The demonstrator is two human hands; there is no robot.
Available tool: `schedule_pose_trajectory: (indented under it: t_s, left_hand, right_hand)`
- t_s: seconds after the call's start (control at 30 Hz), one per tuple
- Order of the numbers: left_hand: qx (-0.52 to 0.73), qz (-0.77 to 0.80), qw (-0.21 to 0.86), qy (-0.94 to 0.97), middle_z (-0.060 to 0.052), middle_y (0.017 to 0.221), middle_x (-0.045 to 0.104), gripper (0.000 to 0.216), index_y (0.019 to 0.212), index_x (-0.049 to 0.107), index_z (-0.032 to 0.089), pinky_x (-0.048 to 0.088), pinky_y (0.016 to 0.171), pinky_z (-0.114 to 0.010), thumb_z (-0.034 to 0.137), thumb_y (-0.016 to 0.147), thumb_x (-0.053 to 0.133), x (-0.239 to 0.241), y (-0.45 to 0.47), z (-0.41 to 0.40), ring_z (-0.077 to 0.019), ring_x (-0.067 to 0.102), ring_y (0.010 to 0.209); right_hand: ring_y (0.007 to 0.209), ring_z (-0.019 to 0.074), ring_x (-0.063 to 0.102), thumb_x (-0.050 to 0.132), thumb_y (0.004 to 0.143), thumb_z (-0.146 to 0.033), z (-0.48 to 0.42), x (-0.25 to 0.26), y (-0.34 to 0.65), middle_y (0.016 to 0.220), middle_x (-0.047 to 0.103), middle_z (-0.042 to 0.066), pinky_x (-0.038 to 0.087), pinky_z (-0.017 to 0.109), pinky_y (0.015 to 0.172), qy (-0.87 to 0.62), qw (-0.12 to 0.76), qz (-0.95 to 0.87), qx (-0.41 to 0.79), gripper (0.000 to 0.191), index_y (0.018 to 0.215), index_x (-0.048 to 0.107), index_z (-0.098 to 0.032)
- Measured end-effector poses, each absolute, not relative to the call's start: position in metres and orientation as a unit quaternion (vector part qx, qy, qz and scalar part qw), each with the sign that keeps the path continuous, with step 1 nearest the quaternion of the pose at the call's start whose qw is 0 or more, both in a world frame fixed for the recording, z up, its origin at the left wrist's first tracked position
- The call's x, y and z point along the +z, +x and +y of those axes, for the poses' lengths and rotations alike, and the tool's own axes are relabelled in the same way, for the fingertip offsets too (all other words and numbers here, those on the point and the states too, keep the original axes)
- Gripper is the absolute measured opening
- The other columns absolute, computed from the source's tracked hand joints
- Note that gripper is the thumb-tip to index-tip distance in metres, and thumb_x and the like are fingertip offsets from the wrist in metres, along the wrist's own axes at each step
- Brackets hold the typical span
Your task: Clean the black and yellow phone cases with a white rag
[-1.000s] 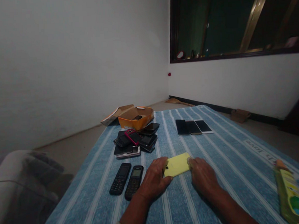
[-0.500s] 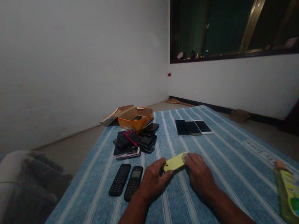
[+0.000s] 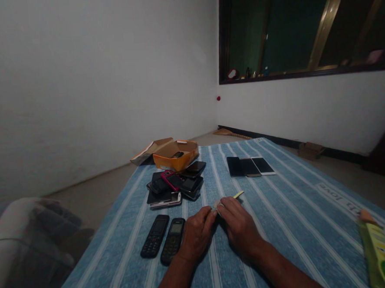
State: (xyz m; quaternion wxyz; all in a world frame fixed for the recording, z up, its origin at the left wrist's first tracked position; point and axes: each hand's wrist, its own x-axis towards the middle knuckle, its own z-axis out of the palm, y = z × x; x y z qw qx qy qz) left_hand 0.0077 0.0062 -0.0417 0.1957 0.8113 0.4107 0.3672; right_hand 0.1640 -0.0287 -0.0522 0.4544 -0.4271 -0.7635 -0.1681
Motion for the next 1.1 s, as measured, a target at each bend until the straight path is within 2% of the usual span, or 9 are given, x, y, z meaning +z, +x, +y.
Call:
schedule_pose_trajectory:
  t_s: [0.2, 0.37, 0.6, 1.1]
  left_hand:
    - [0.372, 0.417, 0.176, 0.810, -0.002, 0.073, 0.068, 0.034, 0.084, 0.062, 0.021, 0.049, 0.064, -0.025, 0.036, 0.098, 0.035, -0.044, 0.009, 0.005, -0.0159, 0.067, 0.067]
    - [0.378, 0.421, 0.163, 0.808, -0.002, 0.070, 0.067, 0.035, 0.083, 0.063, 0.020, 0.049, 0.061, -0.024, 0.034, 0.099, 0.034, -0.045, 0.008, 0.007, -0.0152, 0.066, 0.064]
    - [0.396, 0.413, 0.174, 0.801, -0.001, 0.068, 0.065, 0.036, 0.079, 0.061, 0.021, 0.047, 0.057, -0.023, 0.032, 0.099, 0.033, -0.046, 0.007, 0.010, -0.0144, 0.064, 0.062]
    - [0.405, 0.418, 0.227, 0.781, 0.000, 0.067, 0.061, 0.037, 0.072, 0.057, 0.021, 0.049, 0.060, -0.023, 0.036, 0.099, 0.035, -0.054, 0.005, 0.015, -0.0137, 0.059, 0.062]
  right_hand:
    - [0.105, 0.0252, 0.058, 0.042, 0.092, -0.008, -0.022, -0.050, 0.179, 0.107, 0.065, 0.014, 0.052, 0.043, 0.091, -0.431, 0.450, -0.771, -0.134, 0.029, 0.112, 0.062, -0.014]
    - [0.108, 0.0257, 0.059, 0.042, 0.090, -0.006, -0.009, -0.057, 0.200, 0.108, 0.066, 0.013, 0.053, 0.046, 0.092, -0.465, 0.469, -0.735, -0.158, 0.034, 0.114, 0.063, -0.017]
    - [0.114, 0.0263, 0.058, 0.039, 0.085, 0.000, 0.003, -0.068, 0.203, 0.112, 0.066, 0.014, 0.054, 0.047, 0.094, -0.477, 0.489, -0.708, -0.180, 0.042, 0.117, 0.063, -0.016]
    - [0.124, 0.0273, 0.053, 0.036, 0.085, 0.001, -0.006, -0.076, 0.173, 0.121, 0.065, 0.015, 0.051, 0.049, 0.099, -0.464, 0.485, -0.717, -0.189, 0.048, 0.125, 0.058, -0.014]
